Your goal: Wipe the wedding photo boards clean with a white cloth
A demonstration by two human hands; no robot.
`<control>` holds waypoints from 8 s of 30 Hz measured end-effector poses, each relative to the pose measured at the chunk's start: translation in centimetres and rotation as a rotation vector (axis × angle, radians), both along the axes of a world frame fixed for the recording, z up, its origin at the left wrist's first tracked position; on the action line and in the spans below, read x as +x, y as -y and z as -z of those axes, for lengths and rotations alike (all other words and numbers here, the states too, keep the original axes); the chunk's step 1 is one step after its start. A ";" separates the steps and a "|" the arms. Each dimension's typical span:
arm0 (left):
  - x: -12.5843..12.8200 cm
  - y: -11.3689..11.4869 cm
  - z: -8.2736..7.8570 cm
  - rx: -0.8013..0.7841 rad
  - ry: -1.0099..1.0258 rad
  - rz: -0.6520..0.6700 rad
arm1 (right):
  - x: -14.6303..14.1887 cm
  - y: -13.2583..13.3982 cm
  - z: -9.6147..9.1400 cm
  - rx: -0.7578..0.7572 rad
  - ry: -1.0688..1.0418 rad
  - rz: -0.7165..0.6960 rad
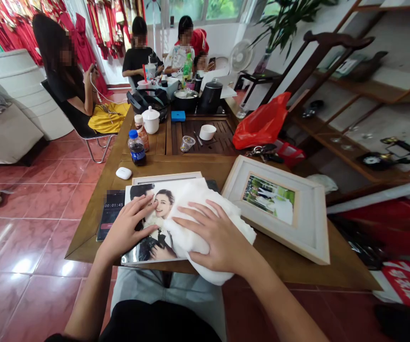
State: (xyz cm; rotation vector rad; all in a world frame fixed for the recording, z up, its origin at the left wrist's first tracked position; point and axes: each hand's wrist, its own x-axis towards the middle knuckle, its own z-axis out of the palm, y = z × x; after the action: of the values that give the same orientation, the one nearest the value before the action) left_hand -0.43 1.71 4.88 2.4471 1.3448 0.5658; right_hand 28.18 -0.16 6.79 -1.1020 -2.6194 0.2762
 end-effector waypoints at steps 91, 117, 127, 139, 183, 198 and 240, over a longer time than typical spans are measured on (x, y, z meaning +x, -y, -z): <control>0.6 0.0 0.1 0.025 -0.040 0.000 | -1.7 -5.4 0.2 0.040 -0.032 0.064; 0.6 -0.1 0.1 0.014 -0.029 0.002 | -1.6 -6.3 0.1 0.024 -0.045 0.089; 0.7 -0.1 0.0 0.016 -0.015 -0.002 | -1.0 -2.4 -0.2 -0.026 0.017 -0.065; 0.5 -0.2 0.3 0.015 0.004 0.012 | -0.3 -3.1 0.0 -0.021 -0.002 0.030; 1.0 -0.3 0.4 0.077 0.090 -0.019 | -4.4 1.7 -1.4 -0.178 0.091 -0.145; 1.1 0.0 0.3 0.068 0.082 -0.038 | 0.6 0.3 0.7 0.084 0.014 0.208; 1.8 0.2 0.3 0.079 0.073 -0.078 | -5.1 -1.1 -0.1 0.015 0.020 0.186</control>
State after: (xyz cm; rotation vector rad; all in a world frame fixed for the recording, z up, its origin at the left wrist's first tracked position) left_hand 1.39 1.49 4.53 2.4184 1.4189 0.7339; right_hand 23.13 0.89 6.85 -1.3384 -2.5084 0.2056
